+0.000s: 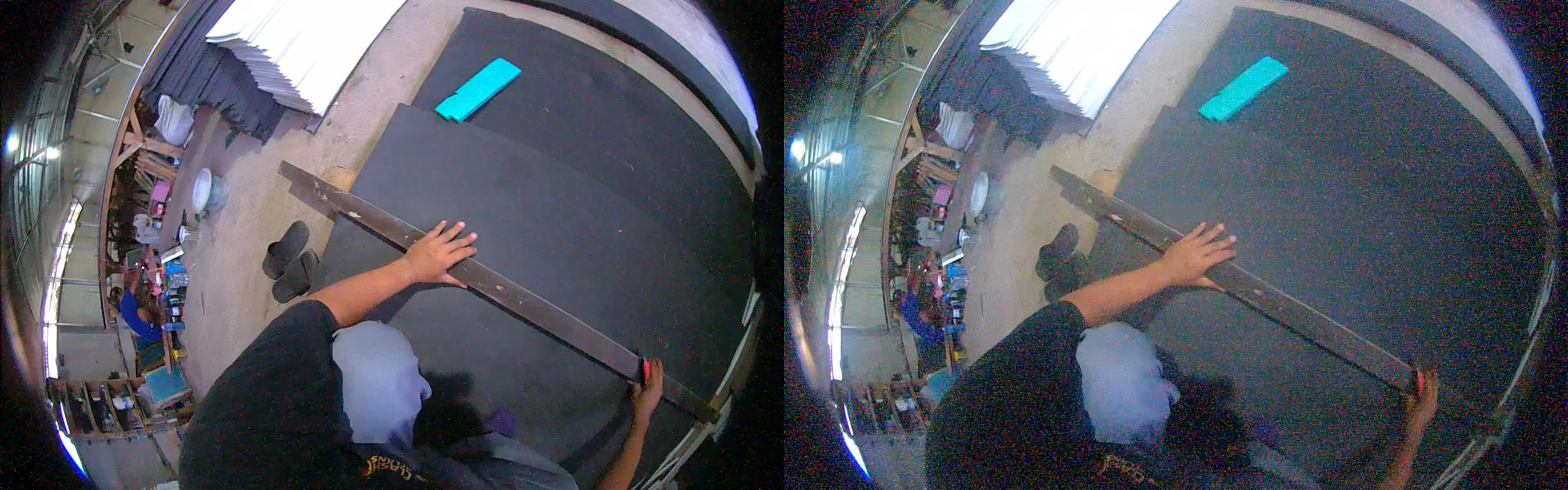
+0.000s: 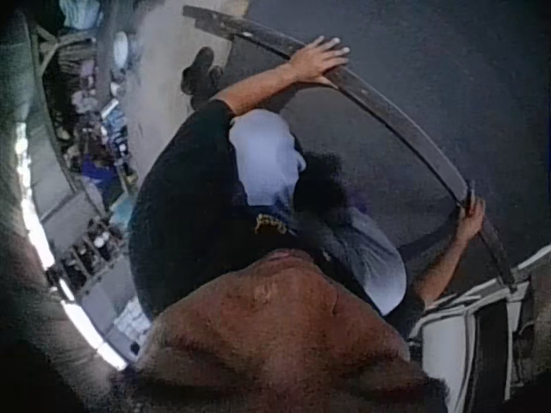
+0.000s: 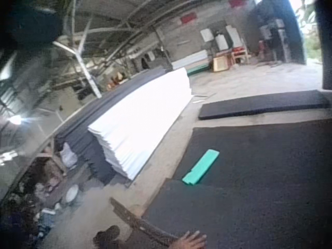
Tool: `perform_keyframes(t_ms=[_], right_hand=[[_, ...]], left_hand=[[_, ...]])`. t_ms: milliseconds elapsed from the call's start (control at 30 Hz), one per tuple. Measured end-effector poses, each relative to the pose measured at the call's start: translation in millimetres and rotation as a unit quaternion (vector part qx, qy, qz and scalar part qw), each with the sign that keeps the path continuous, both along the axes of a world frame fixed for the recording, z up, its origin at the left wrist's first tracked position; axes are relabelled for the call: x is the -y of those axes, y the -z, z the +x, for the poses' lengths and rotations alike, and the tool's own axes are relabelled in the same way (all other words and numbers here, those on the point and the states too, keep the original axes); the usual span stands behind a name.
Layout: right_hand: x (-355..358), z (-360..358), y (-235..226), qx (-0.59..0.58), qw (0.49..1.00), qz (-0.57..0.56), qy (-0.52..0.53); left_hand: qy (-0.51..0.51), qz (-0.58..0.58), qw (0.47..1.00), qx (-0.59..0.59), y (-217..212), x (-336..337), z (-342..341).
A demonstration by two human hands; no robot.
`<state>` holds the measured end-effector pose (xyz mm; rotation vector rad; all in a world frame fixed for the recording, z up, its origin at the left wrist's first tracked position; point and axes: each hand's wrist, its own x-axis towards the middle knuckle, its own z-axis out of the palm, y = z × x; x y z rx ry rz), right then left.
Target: The person sits on the floor and uses a utility knife and a long metal straightedge to cut a large black sheet into strips. They measure and mark the sheet using a small green template, then score and snap the material along the straightedge. The cut strips are set aside on the floor.
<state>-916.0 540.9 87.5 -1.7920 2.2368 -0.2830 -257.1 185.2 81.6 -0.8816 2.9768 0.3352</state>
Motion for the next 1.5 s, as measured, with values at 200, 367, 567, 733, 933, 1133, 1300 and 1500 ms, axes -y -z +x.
perform_keyframes(t_ms=[200,367,567,733,933,1133,1300,1500], right_hand=[[-8.4,-21.6,5.6,0.044,0.997,0.040,0.051],[-16.2,-33.9,18.7,0.000,0.999,0.028,0.019],[-21.0,-41.9,27.5,0.026,0.999,0.024,0.042],[-24.8,-39.2,29.2,0.071,0.996,0.002,0.059],[-21.3,-42.1,26.2,0.001,0.999,0.034,0.029],[-21.9,-41.4,21.9,0.028,0.999,0.005,0.017],[-21.9,-44.1,17.9,0.021,0.999,0.015,0.026],[-15.4,-33.9,9.4,0.049,0.997,0.019,0.056]], left_hand=[[0.002,-0.021,0.999,-0.035,-6.8,-5.6,-18.1],[0.008,-0.024,0.999,-0.043,-6.0,-0.5,-22.4],[0.002,-0.015,0.999,-0.039,-0.4,-1.3,-23.5],[0.004,-0.012,0.999,-0.039,1.1,-3.0,-21.3],[-0.001,0.010,0.999,-0.039,6.1,-4.2,-18.5],[-0.002,0.018,0.999,-0.037,4.7,-3.8,-18.9],[0.001,0.016,0.999,-0.044,5.3,-2.4,-22.3],[0.000,0.018,0.999,-0.047,4.7,-3.0,-22.3]])
